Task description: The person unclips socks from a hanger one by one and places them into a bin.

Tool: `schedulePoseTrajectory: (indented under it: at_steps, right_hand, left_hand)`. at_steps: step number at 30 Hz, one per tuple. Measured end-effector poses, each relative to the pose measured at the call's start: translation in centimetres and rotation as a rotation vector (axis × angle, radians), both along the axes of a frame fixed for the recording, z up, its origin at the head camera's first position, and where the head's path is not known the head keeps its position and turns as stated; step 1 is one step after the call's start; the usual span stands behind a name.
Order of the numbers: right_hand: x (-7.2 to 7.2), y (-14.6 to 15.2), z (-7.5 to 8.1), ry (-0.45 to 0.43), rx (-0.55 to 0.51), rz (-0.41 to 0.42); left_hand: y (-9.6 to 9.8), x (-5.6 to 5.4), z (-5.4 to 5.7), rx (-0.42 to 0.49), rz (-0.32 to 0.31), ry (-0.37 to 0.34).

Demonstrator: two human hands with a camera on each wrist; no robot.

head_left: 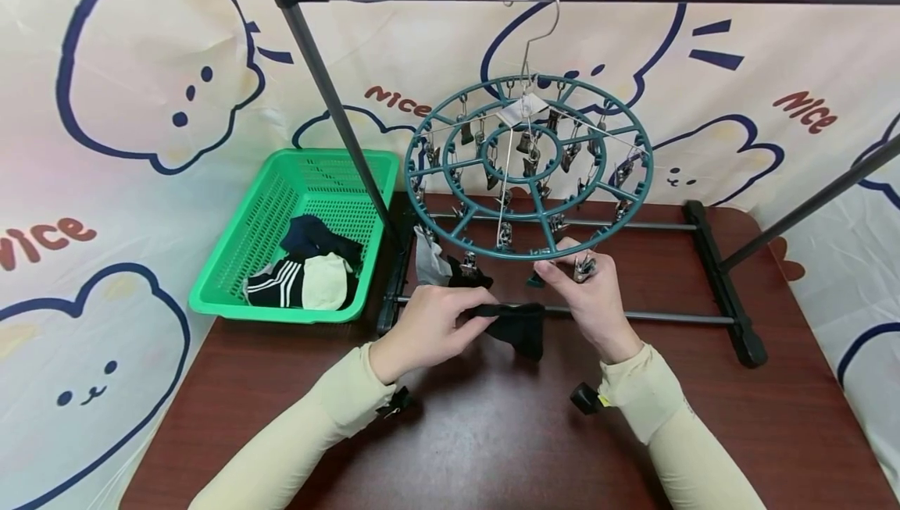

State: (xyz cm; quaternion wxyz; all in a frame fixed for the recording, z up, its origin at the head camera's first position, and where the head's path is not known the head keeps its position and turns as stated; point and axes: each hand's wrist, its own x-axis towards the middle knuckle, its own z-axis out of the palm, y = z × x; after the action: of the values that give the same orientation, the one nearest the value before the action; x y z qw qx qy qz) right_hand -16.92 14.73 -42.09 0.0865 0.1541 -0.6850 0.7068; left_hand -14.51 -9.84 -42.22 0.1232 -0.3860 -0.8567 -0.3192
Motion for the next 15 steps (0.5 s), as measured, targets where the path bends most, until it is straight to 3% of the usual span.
schedulePoseTrajectory:
  at_steps: [7, 15]
  right_hand:
    - [-0.1, -0.2, -0.2, -0.009, -0.012, -0.025]
    - [-0.1, 0.1, -0.2, -0.029, 0.011, -0.027]
  left_hand:
    - [-3.1, -0.4, 2.1, 0.06, 0.004, 0.108]
    - [-7.8, -0.7, 4.7, 0.153, 0.104, 0.091]
